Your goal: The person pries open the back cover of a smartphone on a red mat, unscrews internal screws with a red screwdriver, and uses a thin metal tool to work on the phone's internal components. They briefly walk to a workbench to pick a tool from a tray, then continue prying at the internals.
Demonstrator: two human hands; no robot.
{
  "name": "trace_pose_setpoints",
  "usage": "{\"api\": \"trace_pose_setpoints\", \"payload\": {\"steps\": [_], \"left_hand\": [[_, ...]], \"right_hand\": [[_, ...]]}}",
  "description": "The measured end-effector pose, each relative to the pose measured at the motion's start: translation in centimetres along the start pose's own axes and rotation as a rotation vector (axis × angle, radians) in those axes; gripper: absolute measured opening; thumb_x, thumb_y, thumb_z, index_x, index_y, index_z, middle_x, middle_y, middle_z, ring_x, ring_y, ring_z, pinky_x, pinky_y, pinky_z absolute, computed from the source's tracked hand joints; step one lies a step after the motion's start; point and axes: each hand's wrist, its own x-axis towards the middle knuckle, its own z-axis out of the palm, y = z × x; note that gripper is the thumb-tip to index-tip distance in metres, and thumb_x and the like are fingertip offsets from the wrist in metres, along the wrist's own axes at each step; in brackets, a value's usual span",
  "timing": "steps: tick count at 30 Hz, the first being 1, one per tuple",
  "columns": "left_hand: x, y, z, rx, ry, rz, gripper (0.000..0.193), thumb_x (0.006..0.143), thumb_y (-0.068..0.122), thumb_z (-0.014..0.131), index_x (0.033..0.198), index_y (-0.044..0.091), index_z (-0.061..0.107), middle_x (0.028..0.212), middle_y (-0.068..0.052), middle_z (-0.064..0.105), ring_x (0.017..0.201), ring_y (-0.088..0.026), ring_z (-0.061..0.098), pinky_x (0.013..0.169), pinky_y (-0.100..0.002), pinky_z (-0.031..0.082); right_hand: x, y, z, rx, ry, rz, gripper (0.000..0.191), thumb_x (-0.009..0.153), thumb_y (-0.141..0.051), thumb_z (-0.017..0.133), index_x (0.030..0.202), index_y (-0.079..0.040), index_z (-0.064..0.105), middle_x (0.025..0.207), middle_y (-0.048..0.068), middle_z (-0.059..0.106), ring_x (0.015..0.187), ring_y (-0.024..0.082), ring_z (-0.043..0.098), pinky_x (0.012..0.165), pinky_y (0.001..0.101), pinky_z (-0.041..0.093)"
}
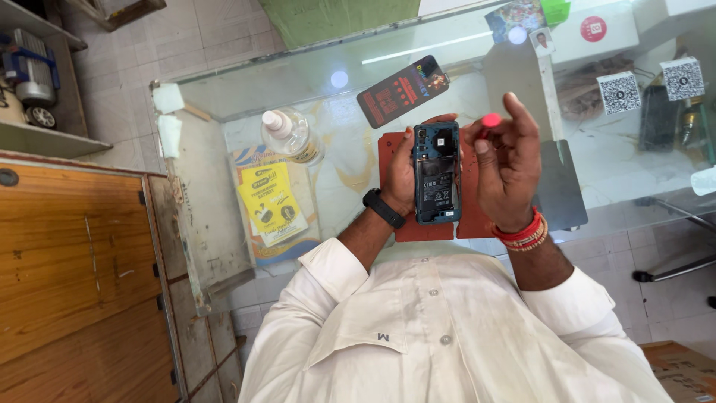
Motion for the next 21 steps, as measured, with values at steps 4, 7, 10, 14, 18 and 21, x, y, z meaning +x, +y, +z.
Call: {"api": "trace_pose_setpoints", "payload": {"steps": [4, 7, 10, 14, 18, 21], "left_hand": [[-0.5, 0.0, -0.3, -0.049, -0.014, 0.019, 0.071, 0.113, 0.056, 0.035, 0.157, 0.001, 0.040, 0.119, -0.014, 0.067, 0.102, -0.022, 0.069, 0.087, -0.037, 0.061], [-0.8, -0.1, -0.6, -0.037, -0.028, 0.082, 0.074, 0.113, 0.057, 0.038, 0.159, -0.001, 0.040, 0.112, -0.018, 0.066, 0.103, -0.024, 0.069, 0.092, -0.037, 0.060], [-0.8, 0.0, -0.9, -0.025, -0.065, 0.123, 0.075, 0.111, 0.059, 0.040, 0.158, 0.000, 0.039, 0.111, -0.020, 0.067, 0.100, -0.025, 0.069, 0.090, -0.037, 0.060], [-1.1, 0.4, -1.1, -0.025, -0.059, 0.122, 0.077, 0.111, 0.060, 0.040, 0.160, 0.000, 0.038, 0.112, -0.020, 0.066, 0.098, -0.026, 0.069, 0.087, -0.039, 0.061], [-1.4, 0.4, -0.9, -0.023, -0.074, 0.116, 0.077, 0.111, 0.061, 0.040, 0.160, 0.001, 0.038, 0.108, -0.019, 0.067, 0.094, -0.027, 0.070, 0.084, -0.041, 0.062], [-1.5, 0.4, -0.8, -0.039, -0.049, 0.107, 0.078, 0.110, 0.062, 0.041, 0.159, 0.001, 0.038, 0.109, -0.019, 0.067, 0.094, -0.027, 0.070, 0.083, -0.042, 0.062]], "right_hand": [[-0.7, -0.9, -0.3, -0.336, -0.078, 0.084, 0.033, 0.105, 0.007, 0.063, 0.137, 0.004, 0.058, 0.107, 0.014, 0.066, 0.090, 0.018, 0.064, 0.080, 0.0292, 0.052], [-1.5, -1.1, -0.1, -0.528, -0.101, 0.175, 0.029, 0.092, -0.002, 0.078, 0.119, 0.004, 0.067, 0.092, 0.013, 0.065, 0.075, 0.019, 0.061, 0.066, 0.0315, 0.050], [-2.5, -1.0, 0.4, -0.595, -0.122, 0.302, 0.030, 0.086, -0.009, 0.087, 0.105, 0.003, 0.067, 0.083, 0.011, 0.067, 0.070, 0.016, 0.062, 0.062, 0.0305, 0.050], [-3.8, -0.9, 1.0, -0.371, -0.082, 0.483, 0.025, 0.090, -0.009, 0.081, 0.107, 0.003, 0.066, 0.080, 0.006, 0.071, 0.071, 0.007, 0.064, 0.063, 0.0238, 0.054], [-4.2, -1.2, 1.0, -0.468, -0.045, 0.435, 0.015, 0.094, -0.005, 0.078, 0.102, 0.004, 0.070, 0.074, 0.007, 0.070, 0.065, 0.006, 0.063, 0.058, 0.0235, 0.051], [-4.3, -1.6, 1.1, -0.475, -0.024, 0.408, 0.014, 0.095, -0.005, 0.077, 0.103, 0.005, 0.070, 0.074, 0.007, 0.070, 0.064, 0.007, 0.063, 0.056, 0.0239, 0.050]]}}
